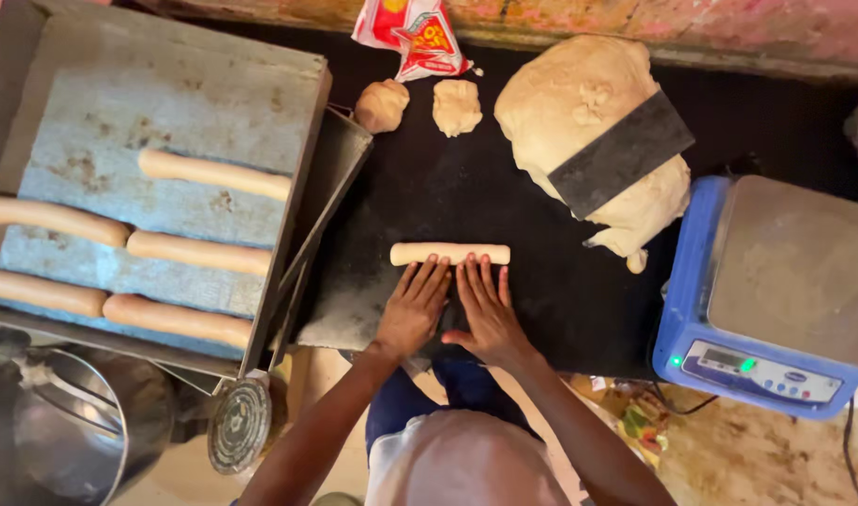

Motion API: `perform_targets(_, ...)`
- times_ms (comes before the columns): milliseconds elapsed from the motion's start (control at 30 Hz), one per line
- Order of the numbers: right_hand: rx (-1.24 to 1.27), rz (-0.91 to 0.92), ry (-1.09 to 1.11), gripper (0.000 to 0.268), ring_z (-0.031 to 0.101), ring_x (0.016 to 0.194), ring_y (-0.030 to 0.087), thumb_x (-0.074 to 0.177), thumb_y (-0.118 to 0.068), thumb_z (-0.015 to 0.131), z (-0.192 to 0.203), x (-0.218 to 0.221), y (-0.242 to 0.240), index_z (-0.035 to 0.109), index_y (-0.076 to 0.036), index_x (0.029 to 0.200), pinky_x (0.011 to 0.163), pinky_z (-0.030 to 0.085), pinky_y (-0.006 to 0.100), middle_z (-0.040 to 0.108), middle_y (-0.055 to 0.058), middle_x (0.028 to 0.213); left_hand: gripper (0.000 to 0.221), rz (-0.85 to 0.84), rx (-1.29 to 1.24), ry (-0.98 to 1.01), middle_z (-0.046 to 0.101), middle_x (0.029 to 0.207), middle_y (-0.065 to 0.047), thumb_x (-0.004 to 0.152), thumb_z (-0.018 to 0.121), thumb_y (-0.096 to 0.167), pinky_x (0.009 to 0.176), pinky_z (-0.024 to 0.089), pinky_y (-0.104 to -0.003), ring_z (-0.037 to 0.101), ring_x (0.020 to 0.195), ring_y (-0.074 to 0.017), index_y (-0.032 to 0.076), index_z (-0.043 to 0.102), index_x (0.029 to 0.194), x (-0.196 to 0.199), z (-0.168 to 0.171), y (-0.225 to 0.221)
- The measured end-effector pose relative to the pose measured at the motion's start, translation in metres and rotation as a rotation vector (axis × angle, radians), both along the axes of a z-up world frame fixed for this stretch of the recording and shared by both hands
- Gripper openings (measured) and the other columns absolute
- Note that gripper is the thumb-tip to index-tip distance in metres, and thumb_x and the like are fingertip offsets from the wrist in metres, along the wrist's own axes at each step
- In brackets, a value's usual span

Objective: The person rolls pieces of dough into long cylindrical shapes on a black surface, places the formed dough onto a metal baking tray, and cuts portions of fresh dough from a large mass using a bench scraper to weigh them on a digital scale.

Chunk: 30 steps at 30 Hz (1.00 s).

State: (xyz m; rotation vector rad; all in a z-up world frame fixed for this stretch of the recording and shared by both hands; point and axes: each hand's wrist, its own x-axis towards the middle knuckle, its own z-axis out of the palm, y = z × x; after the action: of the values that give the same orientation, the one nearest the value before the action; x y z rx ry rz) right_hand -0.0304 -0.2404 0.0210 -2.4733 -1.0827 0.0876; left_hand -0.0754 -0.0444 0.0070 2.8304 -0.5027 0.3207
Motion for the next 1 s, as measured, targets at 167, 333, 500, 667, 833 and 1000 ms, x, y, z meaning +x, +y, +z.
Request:
perform_targets(167, 0.443, 0.091, -0.116, 0.107, 0.032, 0.157, 0.042, 0.093, -0.08, 0.035, -0.004, 0.052, 0.02, 0.027, 0.002, 0.16, 0.13, 0.019, 0.06, 0.032, 0.027, 0.165, 0.053, -0.115, 0.188, -0.043, 0.057, 0.148, -0.016, 0.089, 0.062, 0.032, 0.117, 0.034, -0.052, 0.046, 0.146, -0.0361, 0.004, 0.065, 0.133, 0.063, -0.03, -0.007)
perform_targets(333, 0.275, 0.252, -0.288, 0.107, 0.053, 0.14, 0.039, 0.091, -0.083, 0.047, -0.026, 0.156, 0.068, 0.037, 0.0, 0.156, 0.119, 0.042, 0.052, 0.051, 0.021, 0.154, 0.046, -0.22, 0.03, -0.167, 0.067, 0.127, -0.014, 0.077, 0.064, 0.04, 0.112, 0.04, -0.053, 0.058, 0.125, -0.0368, 0.014, 0.073, 0.113, 0.155, -0.062, 0.027)
perform_targets(500, 0.369, 0.16, -0.155, 0.112, 0.059, 0.131, 0.043, 0.09, -0.087, 0.042, -0.025, 0.164, 0.065, 0.039, 0.006, 0.152, 0.112, 0.048, 0.05, 0.055, 0.024, 0.147, 0.029, -0.367, 0.113, 0.233, 0.066, 0.129, -0.007, 0.091, 0.062, 0.032, 0.107, 0.044, -0.047, 0.057, 0.13, -0.0322, 0.015, 0.073, 0.113, 0.174, -0.052, 0.036)
perform_targets(667, 0.528, -0.096, -0.122, 0.111, 0.051, 0.142, 0.045, 0.099, -0.083, 0.026, -0.017, 0.072, 0.054, 0.031, 0.014, 0.154, 0.122, 0.036, 0.06, 0.049, 0.027, 0.156, 0.072, -0.079, -0.035, -0.124, 0.055, 0.146, -0.018, 0.089, 0.064, 0.041, 0.114, 0.038, -0.051, 0.047, 0.14, -0.0355, -0.003, 0.05, 0.145, 0.08, -0.014, 0.02)
perform_targets(833, 0.156, -0.021, -0.391, 0.079, 0.062, 0.125, 0.031, 0.095, -0.063, 0.045, -0.024, 0.094, 0.084, 0.054, -0.002, 0.145, 0.117, 0.039, 0.053, 0.065, 0.012, 0.134, 0.068, 0.529, -0.495, -0.113, 0.041, 0.156, -0.026, 0.103, 0.06, 0.036, 0.122, 0.026, -0.055, 0.035, 0.149, -0.0426, -0.004, 0.036, 0.152, 0.01, -0.003, 0.034)
perform_targets(1000, 0.045, -0.016, -0.385, 0.043, 0.06, 0.103, 0.031, 0.102, -0.049, 0.064, -0.027, 0.19, 0.127, 0.071, -0.007, 0.109, 0.1, 0.043, 0.047, 0.067, 0.01, 0.102, 0.062, 0.688, -0.475, -0.012, 0.043, 0.155, -0.025, 0.107, 0.053, 0.033, 0.12, 0.025, -0.056, 0.032, 0.15, -0.0409, -0.005, 0.038, 0.153, 0.019, -0.023, 0.037)
